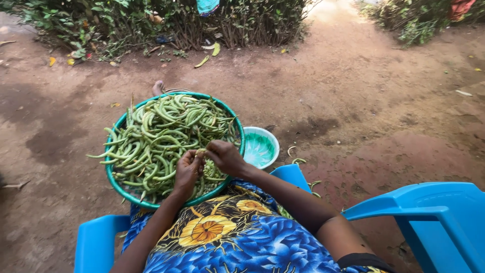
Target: A person is sitting in a chair outdoors, shelling green beans from a large green basket.
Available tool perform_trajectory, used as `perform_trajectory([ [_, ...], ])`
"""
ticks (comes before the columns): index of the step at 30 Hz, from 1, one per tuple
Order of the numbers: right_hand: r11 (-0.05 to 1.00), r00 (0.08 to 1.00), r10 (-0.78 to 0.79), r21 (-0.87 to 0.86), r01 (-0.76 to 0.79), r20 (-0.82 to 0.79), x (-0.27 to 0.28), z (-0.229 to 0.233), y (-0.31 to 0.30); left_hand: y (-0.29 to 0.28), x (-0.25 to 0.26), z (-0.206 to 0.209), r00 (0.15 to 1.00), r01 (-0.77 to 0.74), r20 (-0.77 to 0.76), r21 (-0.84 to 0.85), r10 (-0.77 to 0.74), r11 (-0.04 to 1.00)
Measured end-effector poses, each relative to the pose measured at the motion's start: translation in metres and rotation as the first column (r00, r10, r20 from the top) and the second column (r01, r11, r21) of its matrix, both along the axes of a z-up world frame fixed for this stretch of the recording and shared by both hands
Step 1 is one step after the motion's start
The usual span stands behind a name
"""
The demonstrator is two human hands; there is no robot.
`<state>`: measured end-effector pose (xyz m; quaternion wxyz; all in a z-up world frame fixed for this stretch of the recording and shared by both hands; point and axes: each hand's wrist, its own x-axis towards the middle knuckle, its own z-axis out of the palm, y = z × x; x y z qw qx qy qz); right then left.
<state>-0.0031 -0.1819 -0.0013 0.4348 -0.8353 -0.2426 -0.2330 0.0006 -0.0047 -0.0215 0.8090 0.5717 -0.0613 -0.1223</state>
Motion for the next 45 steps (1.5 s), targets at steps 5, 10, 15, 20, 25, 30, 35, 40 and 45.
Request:
perform_trajectory([
  [5,0.956,0.993,0.086,0.287,-0.059,-0.085,0.003,0.035,-0.046,0.004,-0.007,0.023,0.994,-0.09,0.059,-0.094,0.096,0.992],
  [10,0.948,0.941,0.139,0.318,-0.037,-0.307,-0.032,0.124,-0.143,0.009,-0.003,0.022,0.965,-0.206,0.112,-0.239,0.237,0.949],
  [15,0.443,0.426,-0.859,-0.827,0.346,-0.282,-0.1,0.199,-0.233,0.009,0.0,0.02,0.964,-0.233,0.047,-0.321,0.261,0.918],
  [20,0.547,0.719,-0.695,-0.648,0.53,0.001,-0.066,0.166,-0.208,0.009,-0.002,0.022,0.962,-0.251,0.032,-0.285,0.271,0.925],
  [25,0.891,0.909,-0.34,-0.393,0.229,-0.241,0.013,0.055,-0.08,0.011,0.0,0.022,0.968,-0.214,0.073,-0.253,0.239,0.944],
  [30,0.839,0.955,-0.287,-0.499,0.217,-0.068,0.049,-0.009,-0.024,0.01,-0.002,0.022,0.982,-0.148,0.079,-0.237,0.17,0.96],
  [35,0.885,0.962,-0.263,-0.416,0.211,-0.073,0.046,0.014,-0.034,0.008,-0.006,0.023,0.99,-0.11,0.06,-0.237,0.127,0.965],
  [40,0.86,0.964,-0.23,-0.493,0.135,-0.137,0.039,0.012,-0.022,0.002,-0.003,0.011,0.998,-0.003,0.067,-0.195,0.016,0.981],
  [45,0.885,0.967,-0.254,-0.406,0.227,-0.012,0.048,0.011,-0.05,0.003,-0.004,0.009,0.991,0.126,-0.017,-0.168,-0.131,0.978],
])
